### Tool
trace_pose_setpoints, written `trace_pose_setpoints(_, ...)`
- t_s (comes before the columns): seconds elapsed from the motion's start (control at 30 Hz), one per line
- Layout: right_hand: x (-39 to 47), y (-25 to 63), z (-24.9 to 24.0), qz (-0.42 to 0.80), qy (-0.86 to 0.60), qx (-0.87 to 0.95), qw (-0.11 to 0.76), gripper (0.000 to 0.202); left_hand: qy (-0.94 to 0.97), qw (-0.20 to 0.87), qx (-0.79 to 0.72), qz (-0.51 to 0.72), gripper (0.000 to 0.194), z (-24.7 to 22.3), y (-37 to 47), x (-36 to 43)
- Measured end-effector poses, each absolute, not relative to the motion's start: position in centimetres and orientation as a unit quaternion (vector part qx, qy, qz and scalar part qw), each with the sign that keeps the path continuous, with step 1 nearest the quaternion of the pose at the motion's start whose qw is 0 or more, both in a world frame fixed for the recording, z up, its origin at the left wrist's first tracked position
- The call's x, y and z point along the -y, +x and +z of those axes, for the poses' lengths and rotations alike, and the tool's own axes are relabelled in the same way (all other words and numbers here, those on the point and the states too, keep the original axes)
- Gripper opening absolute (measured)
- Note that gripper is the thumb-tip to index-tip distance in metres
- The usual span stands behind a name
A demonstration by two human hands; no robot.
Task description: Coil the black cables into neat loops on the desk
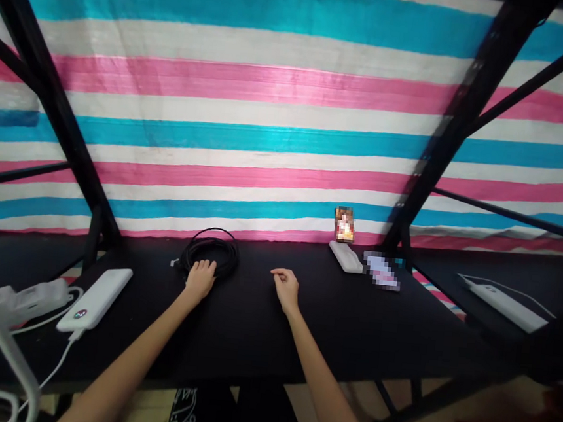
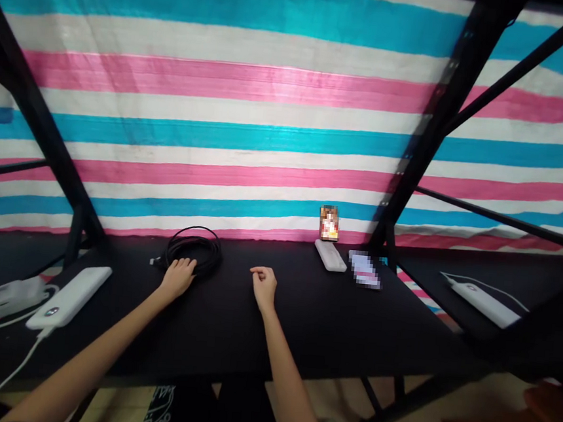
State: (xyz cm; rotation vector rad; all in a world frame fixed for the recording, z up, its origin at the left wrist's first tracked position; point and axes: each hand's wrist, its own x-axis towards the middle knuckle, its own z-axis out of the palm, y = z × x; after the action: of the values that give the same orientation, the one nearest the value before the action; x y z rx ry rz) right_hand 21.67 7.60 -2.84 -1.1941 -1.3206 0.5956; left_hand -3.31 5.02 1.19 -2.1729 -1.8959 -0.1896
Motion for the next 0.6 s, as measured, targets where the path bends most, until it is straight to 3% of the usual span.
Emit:
trace_pose_setpoints(0.27, -7.0, 21.6, -2.8, 0.281, -0.497, 0.585, 0.577, 0.018, -0.757, 0.084, 0.645, -0.069, 0.039, 2.9, -7.3, -3.9)
trace_pose_setpoints(0.6, -6.4, 21.1, -2.9, 0.230, -0.526, 0.685, 0.449, 0.020, -0.691, 0.107, 0.712, -0.056, 0.036, 2.7, -9.0, -4.9)
